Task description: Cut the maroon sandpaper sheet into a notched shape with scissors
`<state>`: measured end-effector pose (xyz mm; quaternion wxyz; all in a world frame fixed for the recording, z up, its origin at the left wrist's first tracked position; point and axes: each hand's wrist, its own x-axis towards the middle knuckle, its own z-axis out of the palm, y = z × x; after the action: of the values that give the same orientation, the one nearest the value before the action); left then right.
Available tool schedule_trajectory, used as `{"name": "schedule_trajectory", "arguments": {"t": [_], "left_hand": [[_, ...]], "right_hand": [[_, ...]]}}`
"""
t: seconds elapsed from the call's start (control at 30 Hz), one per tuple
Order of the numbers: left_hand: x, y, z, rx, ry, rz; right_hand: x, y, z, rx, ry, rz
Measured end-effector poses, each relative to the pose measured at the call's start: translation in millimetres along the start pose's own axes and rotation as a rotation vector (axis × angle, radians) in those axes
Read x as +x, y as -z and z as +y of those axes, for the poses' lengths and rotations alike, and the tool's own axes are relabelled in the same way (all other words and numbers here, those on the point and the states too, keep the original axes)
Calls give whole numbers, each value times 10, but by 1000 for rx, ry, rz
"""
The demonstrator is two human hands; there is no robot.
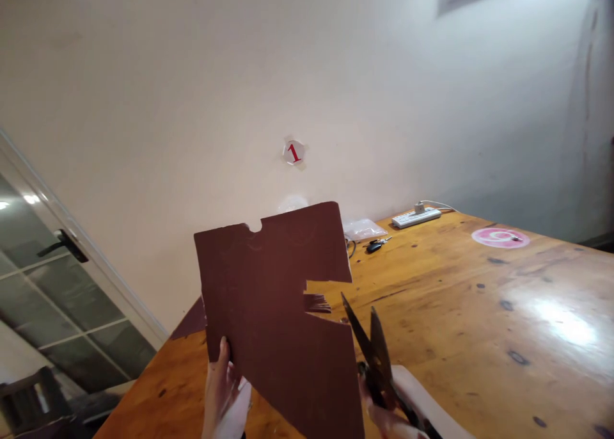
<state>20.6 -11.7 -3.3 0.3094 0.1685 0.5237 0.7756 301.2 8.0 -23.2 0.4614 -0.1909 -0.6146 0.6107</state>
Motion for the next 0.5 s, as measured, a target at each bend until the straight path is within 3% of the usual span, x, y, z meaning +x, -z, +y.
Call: {"name": "schedule_trajectory", "arguments": {"t": [0.2,0.37,0.5], "left_hand": [[-18,55,-37,26,-73,19],[-85,-24,-22,12,52,39],[-45,67,-121,51,60,-69]], "right_hand": [[6,-27,-128,-124,-19,-138],[52,-85,-128,-115,-41,-125],[36,-115,-19,-94,-73,-59]]}}
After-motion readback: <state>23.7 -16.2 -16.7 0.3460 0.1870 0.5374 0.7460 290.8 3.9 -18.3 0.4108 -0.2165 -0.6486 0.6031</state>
